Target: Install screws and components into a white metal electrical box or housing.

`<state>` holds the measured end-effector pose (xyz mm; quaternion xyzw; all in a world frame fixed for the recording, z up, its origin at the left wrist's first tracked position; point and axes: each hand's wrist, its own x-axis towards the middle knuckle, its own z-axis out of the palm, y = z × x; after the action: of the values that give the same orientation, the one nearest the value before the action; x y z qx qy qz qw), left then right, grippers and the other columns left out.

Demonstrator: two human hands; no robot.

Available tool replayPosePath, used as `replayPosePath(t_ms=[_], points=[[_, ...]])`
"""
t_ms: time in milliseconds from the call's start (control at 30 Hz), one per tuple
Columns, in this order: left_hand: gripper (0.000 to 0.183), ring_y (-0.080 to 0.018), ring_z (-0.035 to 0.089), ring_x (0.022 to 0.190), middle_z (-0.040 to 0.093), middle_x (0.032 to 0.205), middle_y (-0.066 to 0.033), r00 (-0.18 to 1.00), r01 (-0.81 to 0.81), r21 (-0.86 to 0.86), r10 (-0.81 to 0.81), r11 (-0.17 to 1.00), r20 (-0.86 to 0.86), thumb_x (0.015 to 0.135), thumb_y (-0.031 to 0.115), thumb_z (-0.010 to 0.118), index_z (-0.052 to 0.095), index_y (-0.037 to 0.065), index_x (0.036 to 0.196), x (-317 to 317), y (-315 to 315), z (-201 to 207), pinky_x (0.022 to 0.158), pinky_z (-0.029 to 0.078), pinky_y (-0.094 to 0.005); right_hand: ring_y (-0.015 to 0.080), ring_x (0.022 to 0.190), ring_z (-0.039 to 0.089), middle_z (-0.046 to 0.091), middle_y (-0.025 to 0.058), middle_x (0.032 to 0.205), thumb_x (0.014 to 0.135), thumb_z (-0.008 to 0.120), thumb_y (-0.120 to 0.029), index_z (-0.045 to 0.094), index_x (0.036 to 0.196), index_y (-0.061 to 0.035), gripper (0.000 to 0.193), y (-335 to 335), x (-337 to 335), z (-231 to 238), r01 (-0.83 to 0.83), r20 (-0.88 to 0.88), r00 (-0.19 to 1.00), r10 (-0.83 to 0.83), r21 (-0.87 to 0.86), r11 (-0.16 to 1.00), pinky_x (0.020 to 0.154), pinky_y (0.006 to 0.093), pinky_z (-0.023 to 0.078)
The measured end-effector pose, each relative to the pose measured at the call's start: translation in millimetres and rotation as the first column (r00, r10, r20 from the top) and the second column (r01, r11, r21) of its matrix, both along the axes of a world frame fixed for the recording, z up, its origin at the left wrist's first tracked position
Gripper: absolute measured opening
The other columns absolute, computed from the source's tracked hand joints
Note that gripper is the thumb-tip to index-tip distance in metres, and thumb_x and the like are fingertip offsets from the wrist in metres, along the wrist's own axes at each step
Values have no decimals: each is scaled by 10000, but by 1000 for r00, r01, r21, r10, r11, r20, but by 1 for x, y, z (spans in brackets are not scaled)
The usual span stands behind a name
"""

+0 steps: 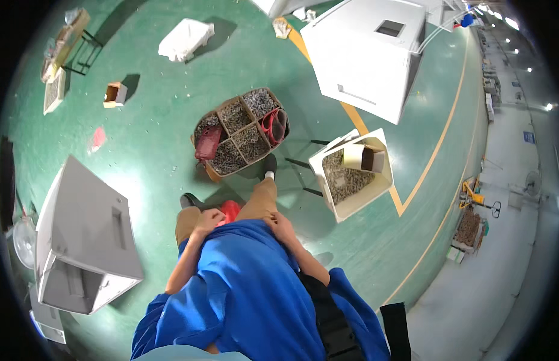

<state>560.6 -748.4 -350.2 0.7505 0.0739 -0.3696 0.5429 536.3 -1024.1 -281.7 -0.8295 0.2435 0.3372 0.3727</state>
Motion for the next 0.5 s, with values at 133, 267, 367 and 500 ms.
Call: replayPosePath(t_ms=[133, 267, 367, 500], points=[[397, -343, 622, 927, 643, 970, -217, 958, 59, 247, 15, 967, -287, 773, 367, 602, 652, 2, 919, -114, -44, -181, 822, 488, -405, 343, 1010, 535, 563, 167, 1113, 757, 663, -350, 571, 1106, -53, 467, -6, 6, -6, -475, 36, 862, 505, -288, 831, 850, 429, 444], [640, -443, 504, 1107, 543, 1128, -313, 780, 223, 374, 66, 900, -623, 827, 536, 514, 531, -24, 1138, -138, -97, -210, 897, 437, -508, 312, 1026, 505, 544, 105, 1107, 732, 679, -219, 579, 1085, -83, 391, -53, 15, -8, -387, 157, 885, 438, -275, 880, 872, 406, 429], [740, -424, 332, 1268, 436, 1293, -258, 718, 415, 286, -118, 864, -685, 804, 632, 470, 437, 63, 1276, -172, -121, -236, 938, 375, -575, 312, 996, 506, 539, 112, 1053, 721, 668, -149, 582, 1010, -74, 310, -67, 19, -14, -300, 156, 917, 367, -336, 893, 832, 399, 442], [788, -415, 325, 1278, 382, 1355, -217, 595, 376, 494, 205, 784, -777, 791, 656, 460, 393, 80, 1325, -220, -120, -284, 974, 347, -567, 320, 932, 512, 535, 120, 954, 711, 665, -134, 570, 917, -60, 239, -73, 34, -32, -267, 80, 936, 342, -473, 840, 781, 417, 445]])
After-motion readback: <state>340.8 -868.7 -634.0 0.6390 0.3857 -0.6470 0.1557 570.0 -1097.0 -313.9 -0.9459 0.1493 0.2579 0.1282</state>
